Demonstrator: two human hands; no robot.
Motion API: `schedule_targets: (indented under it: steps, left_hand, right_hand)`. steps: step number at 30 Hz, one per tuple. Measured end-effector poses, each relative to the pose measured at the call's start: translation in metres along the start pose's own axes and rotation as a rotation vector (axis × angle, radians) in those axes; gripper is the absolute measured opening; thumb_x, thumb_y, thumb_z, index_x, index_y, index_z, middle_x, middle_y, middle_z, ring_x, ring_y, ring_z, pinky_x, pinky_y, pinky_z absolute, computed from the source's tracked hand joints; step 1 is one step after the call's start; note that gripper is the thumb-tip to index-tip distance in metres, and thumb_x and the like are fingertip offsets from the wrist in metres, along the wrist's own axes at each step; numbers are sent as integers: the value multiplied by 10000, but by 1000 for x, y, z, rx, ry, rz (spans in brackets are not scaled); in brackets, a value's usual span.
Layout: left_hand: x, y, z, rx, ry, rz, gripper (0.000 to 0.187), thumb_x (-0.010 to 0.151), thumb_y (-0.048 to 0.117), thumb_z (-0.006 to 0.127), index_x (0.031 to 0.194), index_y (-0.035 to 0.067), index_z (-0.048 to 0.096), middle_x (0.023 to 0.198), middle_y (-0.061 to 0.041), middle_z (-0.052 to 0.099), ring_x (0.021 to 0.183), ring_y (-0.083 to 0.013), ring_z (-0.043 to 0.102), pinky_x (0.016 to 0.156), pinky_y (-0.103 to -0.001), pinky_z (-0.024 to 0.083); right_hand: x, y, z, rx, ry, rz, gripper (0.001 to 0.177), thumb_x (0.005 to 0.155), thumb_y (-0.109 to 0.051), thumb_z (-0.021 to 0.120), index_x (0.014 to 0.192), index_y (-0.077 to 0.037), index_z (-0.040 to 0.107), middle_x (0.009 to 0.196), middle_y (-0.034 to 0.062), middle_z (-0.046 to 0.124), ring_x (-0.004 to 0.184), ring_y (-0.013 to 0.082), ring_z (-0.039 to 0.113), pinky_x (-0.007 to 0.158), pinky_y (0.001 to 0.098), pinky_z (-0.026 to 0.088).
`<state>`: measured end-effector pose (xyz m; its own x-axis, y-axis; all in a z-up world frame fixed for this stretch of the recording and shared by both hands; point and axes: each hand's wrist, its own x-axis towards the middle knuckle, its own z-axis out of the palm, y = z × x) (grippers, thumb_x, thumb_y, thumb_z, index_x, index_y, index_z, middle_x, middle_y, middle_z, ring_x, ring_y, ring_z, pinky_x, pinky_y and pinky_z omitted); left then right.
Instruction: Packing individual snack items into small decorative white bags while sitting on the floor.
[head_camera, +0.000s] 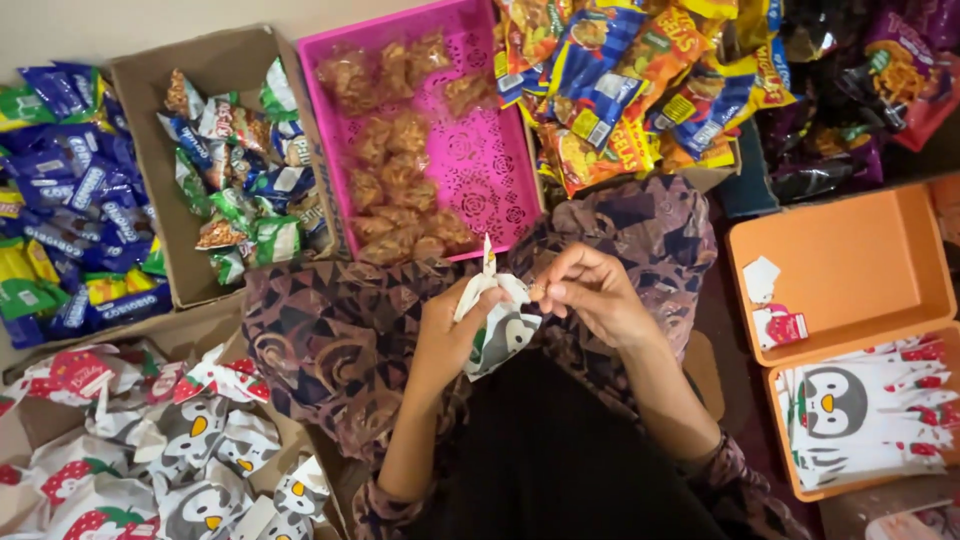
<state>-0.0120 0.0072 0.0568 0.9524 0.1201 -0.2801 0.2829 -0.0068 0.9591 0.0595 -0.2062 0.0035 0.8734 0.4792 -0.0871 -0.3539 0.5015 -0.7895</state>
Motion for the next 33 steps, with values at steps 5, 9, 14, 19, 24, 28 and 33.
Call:
schedule_targets:
  steps: [5, 9, 14, 19, 24, 28, 33]
  left_hand:
    - [2, 15, -1, 47, 23, 169, 225, 1026, 219, 617, 1030, 66, 782, 1389, -180, 608, 1203, -404, 618, 1002, -506, 474]
    - [2, 21, 1, 276, -1, 219, 268, 1016, 205, 606, 1053, -41, 704, 1510, -215, 514, 1196, -530, 572, 965, -611, 481]
    - [1, 8, 2, 461, 17, 246, 153, 951, 183, 642, 1034, 92, 732, 1494, -87, 552, 1152, -408, 655, 929, -498, 548]
    - [1, 19, 3, 167, 103, 223, 257, 912, 168, 722, 1165, 130, 691, 1460, -118, 581, 1281, -379, 602, 1009, -459, 526]
    - [0, 12, 8, 8, 44, 286, 340, 901, -1, 693, 1226, 86, 741, 1180, -104, 753, 1137, -260, 710, 973, -384, 536]
    - [1, -6, 14, 16, 130, 232, 402, 853, 49, 776, 1248, 112, 735, 1031, -93, 790, 999, -228, 751, 890, -369, 572]
    - [8, -11, 15, -160, 124, 263, 362, 783, 54, 852, 1138, 82, 786, 950, -77, 776, 889, -165, 728, 830, -292, 576]
  right_hand:
    - [10, -16, 26, -164, 139, 11, 202, 913, 108, 628, 1114, 90, 604, 1029, 289, 752, 739, 283, 777, 499, 223, 568]
    - [11, -15, 48, -294, 96, -9, 345, 865, 141, 673, 1203, 108, 611, 1056, 287, 760, 751, 289, 789, 470, 234, 590]
    - [12, -13, 54, -450, 32, -14, 371, 829, 164, 697, 1189, 86, 654, 983, 235, 776, 724, 241, 777, 493, 261, 609]
    - [15, -20, 59, -695, 33, -104, 188, 794, 82, 802, 955, -7, 767, 806, 104, 765, 706, 138, 679, 576, 255, 544]
    - [19, -30, 63, -911, -47, -318, 155, 800, 58, 810, 835, -62, 718, 832, 83, 691, 813, 271, 674, 718, 341, 533]
    - [20, -38, 68, -929, -17, -368, 182, 812, 46, 812, 798, -71, 674, 850, 86, 735, 810, 261, 676, 710, 338, 530]
    - [23, -48, 66, -890, -87, -397, 230, 815, 9, 831, 763, -71, 622, 847, 102, 744, 780, 271, 670, 689, 350, 521]
